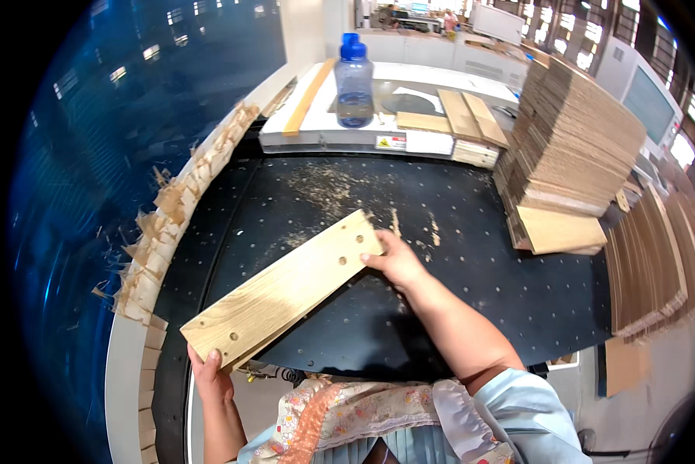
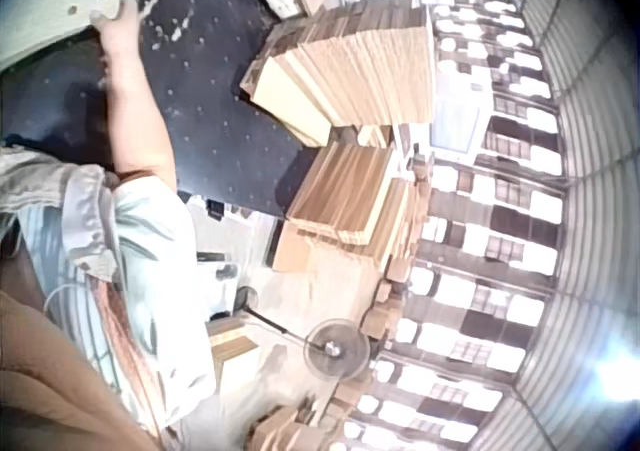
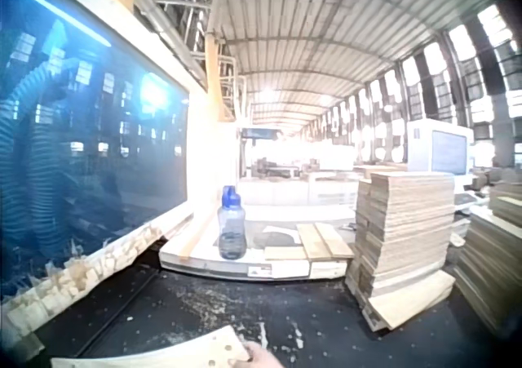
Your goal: The person labels wooden panels by hand using adhesive stickers and stacks them on a table and in a crate.
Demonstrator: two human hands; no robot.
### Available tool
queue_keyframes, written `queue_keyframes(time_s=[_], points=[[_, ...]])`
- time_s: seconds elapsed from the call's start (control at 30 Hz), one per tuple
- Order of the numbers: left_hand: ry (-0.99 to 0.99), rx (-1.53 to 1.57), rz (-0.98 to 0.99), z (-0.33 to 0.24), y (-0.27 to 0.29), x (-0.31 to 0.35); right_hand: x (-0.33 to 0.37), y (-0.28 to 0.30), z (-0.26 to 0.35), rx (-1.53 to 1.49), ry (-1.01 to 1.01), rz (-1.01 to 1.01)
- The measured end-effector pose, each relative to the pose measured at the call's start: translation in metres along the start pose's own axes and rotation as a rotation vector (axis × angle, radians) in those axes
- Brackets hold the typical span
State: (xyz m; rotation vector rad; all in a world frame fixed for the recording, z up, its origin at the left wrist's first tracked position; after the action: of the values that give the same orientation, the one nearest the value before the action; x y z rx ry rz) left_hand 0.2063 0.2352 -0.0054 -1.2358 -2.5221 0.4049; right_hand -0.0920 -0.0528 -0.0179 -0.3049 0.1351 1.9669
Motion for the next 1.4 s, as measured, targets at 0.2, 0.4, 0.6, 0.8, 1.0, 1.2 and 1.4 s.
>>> queue_keyframes(time_s=[0.2,0.4,0.6,0.8,1.0,1.2,1.4], points=[[0.067,-0.102,0.339,0.024,-0.1,-0.024,0.064,0.112,0.046,-0.169,0.025,-0.192],[0.06,-0.618,0.506,0.07,-0.131,-0.061,0.106,0.175,0.052,0.314,0.062,-0.18],[-0.305,-1.044,0.563,0.022,-0.165,-0.052,0.097,0.132,0.129,1.256,0.264,0.093],[-0.612,-1.894,0.709,0.022,-0.257,-0.006,0.084,0.052,0.093,1.462,0.3,0.441],[-0.508,-1.954,0.759,0.035,-0.261,-0.012,0.105,0.051,0.085,1.464,0.463,0.235],[-0.489,-1.952,0.793,0.033,-0.261,-0.018,0.121,0.052,0.089,1.43,0.595,0.151],[-0.471,-1.944,0.823,0.032,-0.265,-0.014,0.135,0.053,0.092,1.44,0.641,0.107]])
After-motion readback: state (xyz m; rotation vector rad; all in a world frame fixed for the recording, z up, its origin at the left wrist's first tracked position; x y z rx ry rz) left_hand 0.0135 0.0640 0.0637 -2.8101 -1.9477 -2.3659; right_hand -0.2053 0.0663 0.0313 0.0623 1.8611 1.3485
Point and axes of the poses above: each hand's wrist, its own x-axis away from the middle knuckle, its own y-axis out of the back of the hand, z = x × y, the point moved 5 cm from there along -x, towards the middle knuckle, and after that the axes turned 14 degrees about y, right-handed, at the moved point
